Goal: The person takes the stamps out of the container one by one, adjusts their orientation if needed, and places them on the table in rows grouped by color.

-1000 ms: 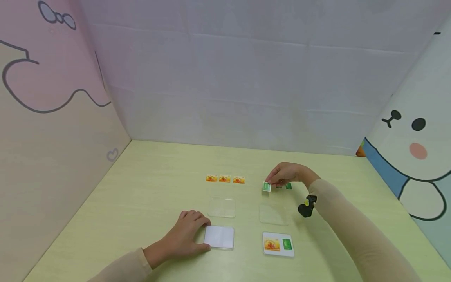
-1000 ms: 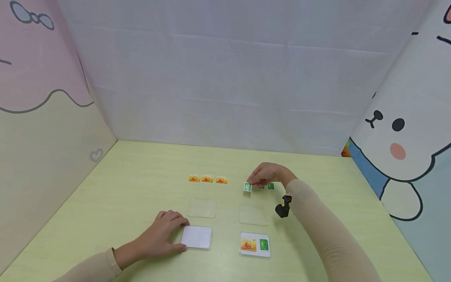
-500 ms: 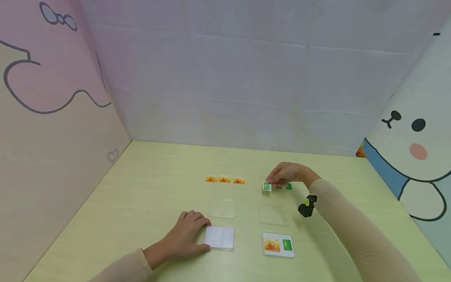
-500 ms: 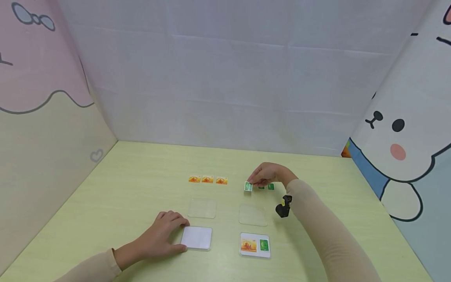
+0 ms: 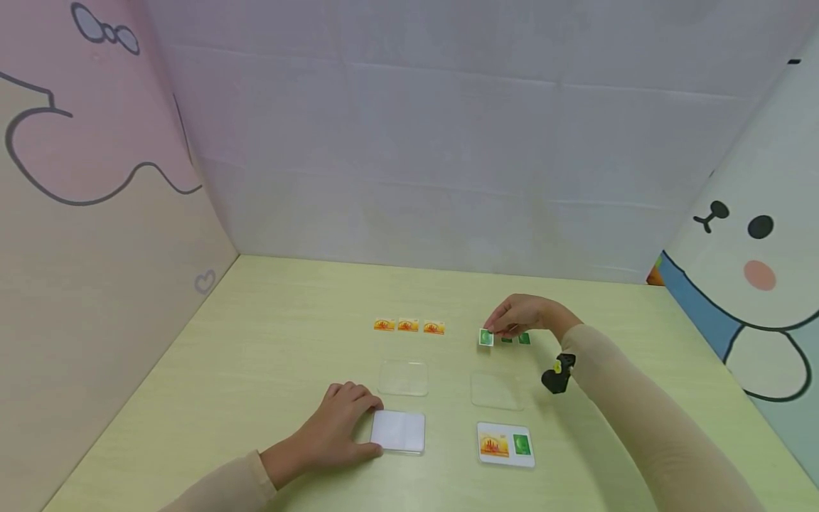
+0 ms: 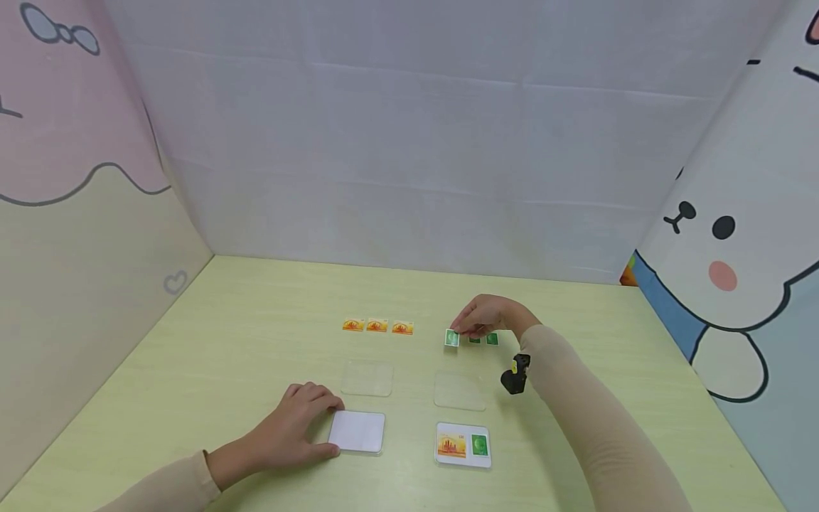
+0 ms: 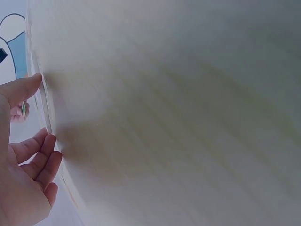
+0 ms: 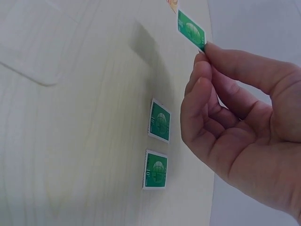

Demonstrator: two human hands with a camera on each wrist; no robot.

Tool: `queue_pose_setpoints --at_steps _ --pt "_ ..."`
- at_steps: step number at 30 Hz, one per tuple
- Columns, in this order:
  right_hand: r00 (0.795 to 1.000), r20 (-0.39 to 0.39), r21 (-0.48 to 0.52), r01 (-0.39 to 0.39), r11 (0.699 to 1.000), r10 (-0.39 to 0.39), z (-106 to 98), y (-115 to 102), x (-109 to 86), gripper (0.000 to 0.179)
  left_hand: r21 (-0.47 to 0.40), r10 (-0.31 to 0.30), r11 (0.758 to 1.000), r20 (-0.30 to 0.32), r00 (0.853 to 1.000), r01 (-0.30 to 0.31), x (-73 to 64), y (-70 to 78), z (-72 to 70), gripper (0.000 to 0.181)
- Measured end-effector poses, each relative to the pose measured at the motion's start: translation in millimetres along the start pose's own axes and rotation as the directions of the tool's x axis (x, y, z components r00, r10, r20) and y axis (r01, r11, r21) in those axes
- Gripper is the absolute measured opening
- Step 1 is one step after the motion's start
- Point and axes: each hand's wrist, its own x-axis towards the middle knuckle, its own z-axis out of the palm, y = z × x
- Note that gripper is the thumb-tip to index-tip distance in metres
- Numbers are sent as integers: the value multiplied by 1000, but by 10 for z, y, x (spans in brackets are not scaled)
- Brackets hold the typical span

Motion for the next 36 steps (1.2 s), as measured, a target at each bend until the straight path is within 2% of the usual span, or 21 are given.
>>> queue_pose_setpoints --at_steps 4,12,19,30,36 --pt "1000 0 -10 5 1000 -5 -6 9 3 22 -5 5 1000 -9 1000 -5 -1 -2 2 46" --pt "1000 -2 -17 18 1000 -18 -18 15 5 22 -28 -14 1000 13 1000 14 5 2 -3 46" --pt "1000 -18 -18 0 1000 0 -25 2 2 22 -17 -7 1000 4 1000 7 7 4 -3 47" --pt "1000 -24 -25 2 1000 -3 -34 7 5 24 -27 -30 999 35 999 31 11 11 -10 47" --pt "999 -36 -34 -13 999 12 -44 24 28 24 -24 -18 1000 19 1000 18 9 2 -1 47"
